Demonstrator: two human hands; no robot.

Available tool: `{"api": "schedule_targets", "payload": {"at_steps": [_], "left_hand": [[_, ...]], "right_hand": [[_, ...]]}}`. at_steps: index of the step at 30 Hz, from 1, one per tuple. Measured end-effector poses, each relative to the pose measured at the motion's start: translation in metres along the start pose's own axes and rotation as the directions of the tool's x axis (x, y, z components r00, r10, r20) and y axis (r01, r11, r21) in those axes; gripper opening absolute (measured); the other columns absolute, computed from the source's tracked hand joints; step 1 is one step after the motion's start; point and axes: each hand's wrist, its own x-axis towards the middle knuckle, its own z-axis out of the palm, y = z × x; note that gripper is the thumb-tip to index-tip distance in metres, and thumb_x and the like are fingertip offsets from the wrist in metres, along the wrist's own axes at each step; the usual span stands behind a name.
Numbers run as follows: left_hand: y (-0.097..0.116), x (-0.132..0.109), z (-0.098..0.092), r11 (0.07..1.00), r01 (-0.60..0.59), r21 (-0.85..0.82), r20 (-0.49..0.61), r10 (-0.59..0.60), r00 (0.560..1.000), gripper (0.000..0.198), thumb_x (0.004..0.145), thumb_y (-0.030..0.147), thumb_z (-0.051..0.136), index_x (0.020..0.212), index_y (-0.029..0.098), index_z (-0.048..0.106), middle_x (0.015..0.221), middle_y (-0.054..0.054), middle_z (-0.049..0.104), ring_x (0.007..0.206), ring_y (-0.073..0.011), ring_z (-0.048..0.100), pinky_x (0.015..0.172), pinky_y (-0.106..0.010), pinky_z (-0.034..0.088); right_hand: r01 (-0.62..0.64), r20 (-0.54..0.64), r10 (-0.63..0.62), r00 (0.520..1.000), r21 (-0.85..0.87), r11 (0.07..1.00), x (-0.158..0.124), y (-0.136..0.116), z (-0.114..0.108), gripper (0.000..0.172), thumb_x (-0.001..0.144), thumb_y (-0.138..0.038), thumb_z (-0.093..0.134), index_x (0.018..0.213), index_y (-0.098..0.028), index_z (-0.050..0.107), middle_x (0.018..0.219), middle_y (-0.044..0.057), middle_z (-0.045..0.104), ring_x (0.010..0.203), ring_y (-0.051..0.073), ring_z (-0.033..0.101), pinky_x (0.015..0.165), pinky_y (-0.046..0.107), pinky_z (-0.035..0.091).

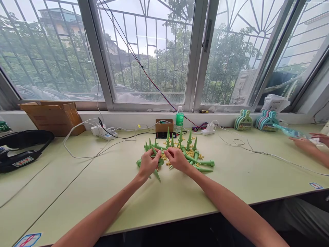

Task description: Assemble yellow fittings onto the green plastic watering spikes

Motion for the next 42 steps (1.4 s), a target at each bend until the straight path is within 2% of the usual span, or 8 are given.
{"api": "schedule_targets", "payload": {"at_steps": [6, 12, 16, 20, 27, 34, 42], "left_hand": [[-0.001, 0.000, 0.001, 0.998, -0.056, 0.040, 0.004, 0.056, 0.998, 0.027, 0.079, 0.043, 0.058, 0.072, 0.016, 0.056, 0.052, 0.004, 0.047, 0.037, -0.0072, 0.045, 0.034, -0.017, 0.034], [0.003, 0.001, 0.001, 1.000, -0.026, 0.005, -0.015, 0.027, 1.000, 0.026, 0.079, 0.042, 0.058, 0.074, 0.017, 0.056, 0.047, 0.006, 0.045, 0.033, -0.0077, 0.044, 0.033, -0.018, 0.034], [0.008, 0.002, -0.001, 1.000, 0.015, -0.021, -0.033, -0.015, 0.999, 0.027, 0.079, 0.043, 0.058, 0.072, 0.017, 0.054, 0.045, 0.007, 0.043, 0.032, -0.0072, 0.042, 0.032, -0.018, 0.033], [0.010, 0.001, -0.002, 0.998, 0.047, -0.052, -0.021, -0.048, 0.999, 0.028, 0.078, 0.043, 0.058, 0.070, 0.017, 0.053, 0.044, 0.007, 0.043, 0.030, -0.0071, 0.040, 0.030, -0.018, 0.031], [0.009, 0.001, -0.001, 0.996, 0.061, -0.072, -0.019, -0.063, 0.998, 0.027, 0.077, 0.043, 0.059, 0.069, 0.017, 0.053, 0.040, 0.007, 0.042, 0.029, -0.0072, 0.039, 0.029, -0.018, 0.028], [0.005, 0.002, -0.002, 0.996, 0.068, -0.059, 0.002, -0.068, 0.998, 0.029, 0.078, 0.044, 0.059, 0.070, 0.017, 0.052, 0.037, 0.008, 0.041, 0.028, -0.0070, 0.037, 0.029, -0.017, 0.027], [0.007, 0.001, -0.001, 0.999, 0.041, -0.030, -0.008, -0.042, 0.999, 0.026, 0.077, 0.040, 0.060, 0.069, 0.017, 0.053, 0.038, 0.008, 0.042, 0.028, -0.0069, 0.038, 0.031, -0.018, 0.029]], "right_hand": [[0.012, -0.003, -0.012, 1.000, -0.048, 0.999, 0.000, 0.006, 0.003, 0.044, 0.094, -0.042, 0.039, 0.057, -0.018, 0.033, 0.050, -0.004, 0.038, 0.048, 0.008, 0.031, 0.050, 0.023, 0.023], [-0.004, -0.009, 0.004, 1.000, -0.007, 1.000, 0.000, 0.000, 0.000, 0.039, 0.094, -0.042, 0.040, 0.064, -0.018, 0.043, 0.053, -0.003, 0.047, 0.050, 0.009, 0.039, 0.052, 0.022, 0.029], [0.008, 0.044, -0.012, 0.999, 0.098, 0.995, -0.001, -0.007, -0.006, 0.027, 0.092, -0.041, 0.046, 0.081, -0.018, 0.053, 0.062, -0.001, 0.057, 0.054, 0.010, 0.048, 0.055, 0.021, 0.036], [0.041, 0.078, -0.050, 0.996, 0.111, 0.993, -0.001, -0.007, -0.008, 0.023, 0.089, -0.040, 0.052, 0.085, -0.018, 0.056, 0.069, 0.001, 0.060, 0.059, 0.011, 0.051, 0.056, 0.022, 0.039], [0.013, 0.102, -0.030, 0.994, 0.156, 0.988, -0.001, -0.004, -0.006, 0.024, 0.088, -0.041, 0.054, 0.084, -0.017, 0.057, 0.070, 0.001, 0.061, 0.059, 0.012, 0.052, 0.057, 0.023, 0.040], [0.018, 0.097, -0.032, 0.995, 0.146, 0.989, 0.000, -0.002, -0.005, 0.021, 0.087, -0.038, 0.055, 0.082, -0.017, 0.056, 0.069, 0.001, 0.061, 0.060, 0.011, 0.052, 0.058, 0.022, 0.040], [0.014, 0.108, -0.021, 0.994, 0.063, 0.998, -0.001, 0.000, -0.005, 0.031, 0.088, -0.044, 0.052, 0.073, -0.017, 0.053, 0.059, -0.002, 0.052, 0.052, 0.009, 0.041, 0.051, 0.021, 0.033]]}}
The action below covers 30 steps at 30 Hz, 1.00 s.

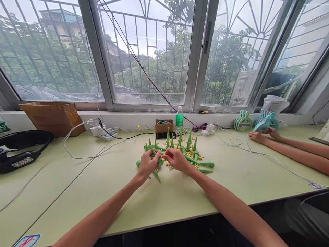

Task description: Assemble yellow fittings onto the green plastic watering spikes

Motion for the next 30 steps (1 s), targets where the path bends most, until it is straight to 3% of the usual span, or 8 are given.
{"api": "schedule_targets", "payload": {"at_steps": [12, 21, 25, 30], "left_hand": [[-0.0024, 0.0004, -0.0012, 1.000, 0.016, 0.012, 0.035, -0.017, 0.999, 0.026, 0.077, 0.042, 0.059, 0.069, 0.018, 0.052, 0.039, 0.008, 0.042, 0.029, -0.0073, 0.039, 0.031, -0.018, 0.032], [0.0025, 0.0004, 0.0009, 0.999, 0.032, -0.039, 0.012, -0.032, 0.999, 0.028, 0.076, 0.043, 0.060, 0.069, 0.017, 0.053, 0.038, 0.008, 0.042, 0.028, -0.0073, 0.039, 0.030, -0.019, 0.029], [0.0019, -0.0004, 0.0009, 0.999, 0.035, -0.040, 0.017, -0.034, 0.999, 0.026, 0.076, 0.042, 0.060, 0.069, 0.018, 0.053, 0.038, 0.008, 0.043, 0.028, -0.0073, 0.039, 0.030, -0.018, 0.029], [0.0029, -0.0024, 0.0008, 0.997, 0.053, -0.057, 0.069, -0.049, 0.996, 0.027, 0.076, 0.042, 0.060, 0.070, 0.018, 0.052, 0.038, 0.008, 0.042, 0.027, -0.0065, 0.037, 0.029, -0.017, 0.026]], "right_hand": [[0.014, 0.014, -0.013, 1.000, -0.064, 0.998, 0.0003, 0.0013, 0.0005, 0.042, 0.090, -0.050, 0.047, 0.064, -0.017, 0.049, 0.050, -0.005, 0.043, 0.049, 0.008, 0.036, 0.050, 0.021, 0.028], [0.028, 0.019, -0.029, 0.999, 0.031, 0.999, 0.0003, -0.0057, -0.0018, 0.028, 0.089, -0.043, 0.051, 0.083, -0.016, 0.057, 0.065, -0.001, 0.058, 0.055, 0.010, 0.046, 0.054, 0.021, 0.036], [0.010, 0.032, -0.012, 0.999, 0.044, 0.999, 0.0002, -0.0032, -0.0007, 0.026, 0.089, -0.040, 0.051, 0.079, -0.017, 0.056, 0.063, -0.001, 0.057, 0.053, 0.009, 0.045, 0.052, 0.021, 0.035], [0.012, 0.008, -0.012, 1.000, -0.004, 1.000, 0.0003, 0.0012, 0.0020, 0.036, 0.089, -0.046, 0.049, 0.067, -0.017, 0.051, 0.054, -0.004, 0.048, 0.049, 0.008, 0.039, 0.050, 0.021, 0.030]]}}
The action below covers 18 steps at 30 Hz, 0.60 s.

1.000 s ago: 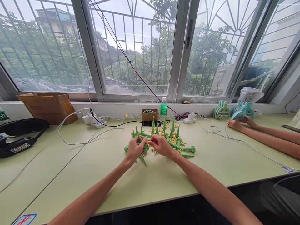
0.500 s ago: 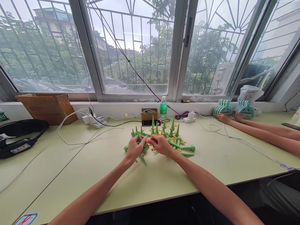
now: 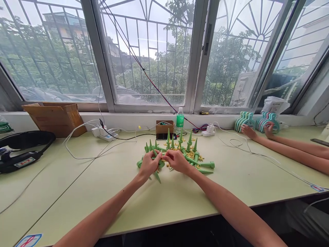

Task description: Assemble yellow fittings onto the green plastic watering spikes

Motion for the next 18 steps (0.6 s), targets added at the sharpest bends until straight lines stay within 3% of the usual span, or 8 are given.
{"api": "schedule_targets", "payload": {"at_steps": [6, 11, 18], "left_hand": [[0.0036, -0.0019, -0.0005, 1.000, 0.017, -0.022, 0.035, -0.016, 0.999, 0.030, 0.077, 0.045, 0.059, 0.068, 0.018, 0.049, 0.037, 0.008, 0.040, 0.027, -0.0064, 0.035, 0.029, -0.018, 0.024], [0.0055, -0.0023, 0.0007, 1.000, 0.021, -0.022, 0.042, -0.020, 0.999, 0.032, 0.076, 0.048, 0.060, 0.069, 0.018, 0.051, 0.037, 0.008, 0.041, 0.027, -0.0065, 0.035, 0.028, -0.018, 0.023], [0.0014, 0.0024, -0.0004, 1.000, -0.005, -0.025, -0.031, 0.004, 1.000, 0.029, 0.078, 0.045, 0.059, 0.070, 0.018, 0.052, 0.035, 0.008, 0.040, 0.026, -0.0072, 0.036, 0.029, -0.018, 0.026]], "right_hand": [[0.003, -0.005, -0.003, 1.000, -0.078, 0.997, 0.0007, 0.0031, 0.0004, 0.050, 0.091, -0.052, 0.043, 0.055, -0.017, 0.041, 0.049, -0.005, 0.037, 0.048, 0.008, 0.031, 0.048, 0.022, 0.023], [-0.003, -0.017, 0.002, 1.000, -0.114, 0.993, 0.0013, 0.0038, 0.0008, 0.053, 0.092, -0.053, 0.039, 0.055, -0.016, 0.045, 0.050, -0.004, 0.039, 0.050, 0.008, 0.032, 0.049, 0.022, 0.023], [-0.021, -0.061, 0.019, 0.998, -0.024, 1.000, 0.0005, -0.0052, -0.0027, 0.034, 0.089, -0.048, 0.049, 0.080, -0.017, 0.058, 0.061, -0.001, 0.056, 0.054, 0.010, 0.045, 0.053, 0.021, 0.033]]}}
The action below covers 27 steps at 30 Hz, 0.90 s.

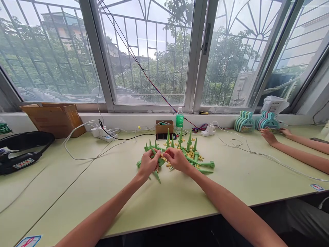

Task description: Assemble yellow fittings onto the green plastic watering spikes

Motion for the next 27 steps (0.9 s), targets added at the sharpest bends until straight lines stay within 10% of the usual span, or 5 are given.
{"api": "schedule_targets", "payload": {"at_steps": [21, 27], "left_hand": [[-0.0022, -0.0016, -0.0002, 0.994, -0.057, 0.095, 0.045, 0.053, 0.998, 0.031, 0.080, 0.045, 0.057, 0.067, 0.018, 0.051, 0.037, 0.007, 0.041, 0.029, -0.0074, 0.039, 0.030, -0.017, 0.030], [-0.0017, 0.0001, -0.0001, 0.995, -0.053, 0.086, 0.005, 0.053, 0.999, 0.030, 0.081, 0.045, 0.056, 0.069, 0.018, 0.052, 0.036, 0.007, 0.041, 0.028, -0.0081, 0.039, 0.030, -0.018, 0.028]], "right_hand": [[0.043, 0.061, -0.042, 0.997, -0.022, 0.999, 0.0007, 0.0075, 0.0044, 0.051, 0.093, -0.049, 0.039, 0.054, -0.017, 0.033, 0.050, -0.005, 0.029, 0.049, 0.007, 0.026, 0.049, 0.022, 0.021], [0.007, 0.007, -0.006, 1.000, -0.022, 1.000, 0.0000, 0.0029, 0.0021, 0.042, 0.090, -0.048, 0.046, 0.063, -0.017, 0.047, 0.052, -0.004, 0.043, 0.050, 0.008, 0.036, 0.051, 0.021, 0.027]]}}
